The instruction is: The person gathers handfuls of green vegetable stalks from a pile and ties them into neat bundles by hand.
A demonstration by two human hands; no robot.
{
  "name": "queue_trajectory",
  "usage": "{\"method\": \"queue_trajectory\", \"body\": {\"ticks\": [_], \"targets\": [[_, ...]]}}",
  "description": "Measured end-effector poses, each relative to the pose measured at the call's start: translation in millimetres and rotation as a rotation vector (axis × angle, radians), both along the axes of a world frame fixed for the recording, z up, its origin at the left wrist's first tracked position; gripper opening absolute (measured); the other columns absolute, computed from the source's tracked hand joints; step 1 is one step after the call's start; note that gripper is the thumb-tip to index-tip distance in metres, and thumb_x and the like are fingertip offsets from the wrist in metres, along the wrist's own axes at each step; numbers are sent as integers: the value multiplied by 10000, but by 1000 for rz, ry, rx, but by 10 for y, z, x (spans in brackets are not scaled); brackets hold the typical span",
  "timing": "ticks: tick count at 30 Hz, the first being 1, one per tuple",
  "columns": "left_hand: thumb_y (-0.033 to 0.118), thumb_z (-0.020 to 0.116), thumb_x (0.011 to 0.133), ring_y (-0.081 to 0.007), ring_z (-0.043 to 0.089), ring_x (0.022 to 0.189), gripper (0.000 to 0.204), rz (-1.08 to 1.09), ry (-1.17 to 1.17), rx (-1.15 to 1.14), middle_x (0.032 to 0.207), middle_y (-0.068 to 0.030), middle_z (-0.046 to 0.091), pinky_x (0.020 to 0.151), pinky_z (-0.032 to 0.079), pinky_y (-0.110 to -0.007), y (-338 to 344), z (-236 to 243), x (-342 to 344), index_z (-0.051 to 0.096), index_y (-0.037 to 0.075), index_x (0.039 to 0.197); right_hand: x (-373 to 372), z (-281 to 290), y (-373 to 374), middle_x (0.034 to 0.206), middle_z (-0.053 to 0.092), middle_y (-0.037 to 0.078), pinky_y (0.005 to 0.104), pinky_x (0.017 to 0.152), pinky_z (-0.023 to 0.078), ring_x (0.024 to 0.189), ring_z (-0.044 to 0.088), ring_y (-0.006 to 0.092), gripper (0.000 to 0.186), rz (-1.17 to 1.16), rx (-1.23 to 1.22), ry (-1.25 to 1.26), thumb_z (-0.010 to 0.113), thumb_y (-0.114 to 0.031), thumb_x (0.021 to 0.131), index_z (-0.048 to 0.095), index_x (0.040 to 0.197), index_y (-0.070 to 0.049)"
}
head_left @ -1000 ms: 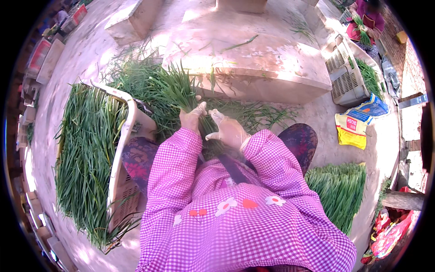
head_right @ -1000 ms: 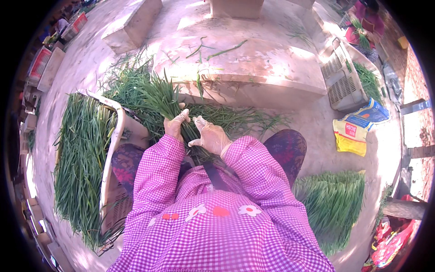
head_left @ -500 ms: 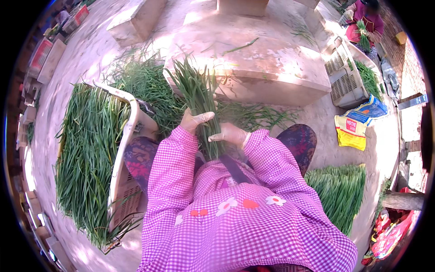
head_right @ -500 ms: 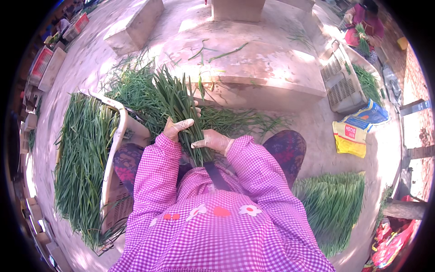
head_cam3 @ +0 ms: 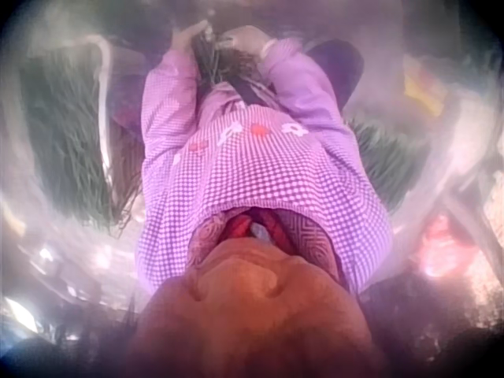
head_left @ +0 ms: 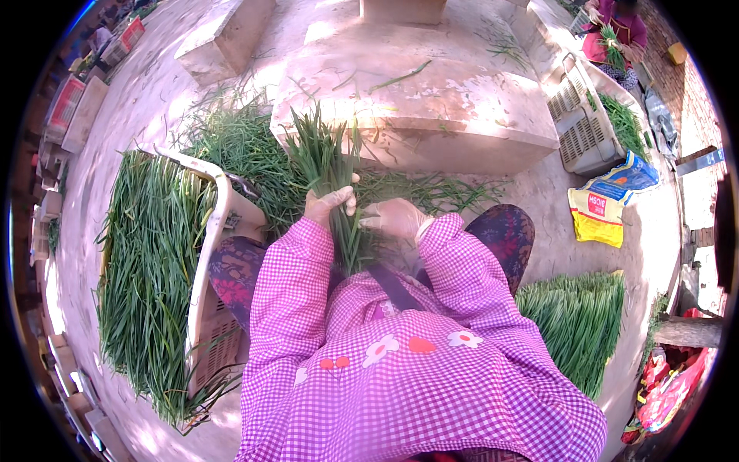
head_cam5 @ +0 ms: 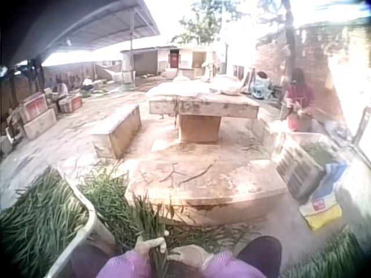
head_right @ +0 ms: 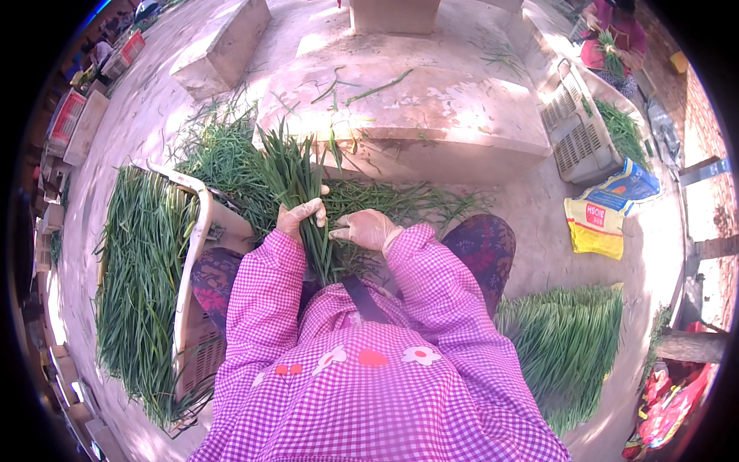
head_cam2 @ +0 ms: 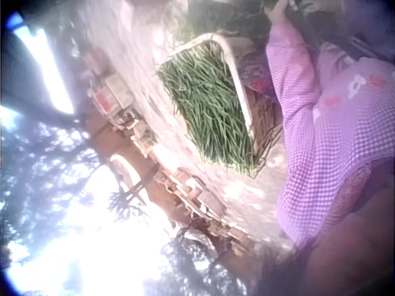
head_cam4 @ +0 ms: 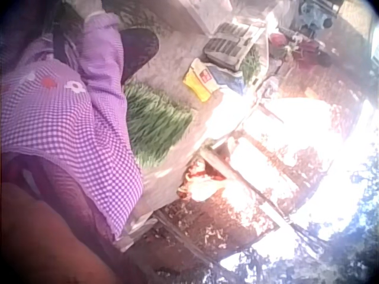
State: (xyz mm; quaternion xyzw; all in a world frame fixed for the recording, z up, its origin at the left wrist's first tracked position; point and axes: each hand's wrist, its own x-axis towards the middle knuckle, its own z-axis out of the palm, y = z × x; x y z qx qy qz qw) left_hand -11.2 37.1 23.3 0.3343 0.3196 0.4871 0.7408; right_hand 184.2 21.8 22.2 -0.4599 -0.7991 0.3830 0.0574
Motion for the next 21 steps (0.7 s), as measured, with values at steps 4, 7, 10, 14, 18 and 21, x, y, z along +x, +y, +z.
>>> {"method": "queue_trajectory", "body": {"ticks": [4,7,10,14,18,21], "targets": [[51,682,807,-161,548,545,324,40,122,-30,657,-77,586,490,442,-282,-12,-8,67,612,-82,1094,241,482,58,903,671,154,405,768,491,864,639,329,291,-245,503,250,574,-301,904,669,986,-38],[45,680,809,-153,537,530,286,9,189,-45,655,-73,587,466,420,-275,-38,-3,145,631,-81,1061,263,857,84,889,670,91,370,751,496,839,629,286,198,-474,740,271,665,-208,832,686,961,-59],[-8,694,806,-125,538,523,261,-50,221,-67,741,-76,637,447,406,-247,-65,-45,177,633,-51,1056,221,1075,137,882,654,54,366,783,482,841,614,255,207,-458,1015,142,693,-252,804,691,931,-89],[-13,704,797,-118,537,510,260,-93,260,-66,785,-81,662,433,397,-245,-97,-131,208,636,-31,1048,29,1136,163,901,645,44,367,857,442,885,604,231,239,-407,1097,-54,667,-313,818,689,941,-109],[3,721,790,-117,532,499,253,-116,278,-49,753,-72,651,428,388,-244,-118,-79,220,641,-26,1029,-32,854,213,896,655,46,372,876,431,892,608,236,263,-378,1052,-80,668,-331,814,691,948,-106],[14,728,790,-118,525,490,242,-102,270,-29,725,-65,638,423,381,-244,-104,-61,194,647,-26,1015,43,770,189,875,676,58,370,828,480,920,634,231,203,-524,755,385,666,-202,843,691,986,-61]]}}
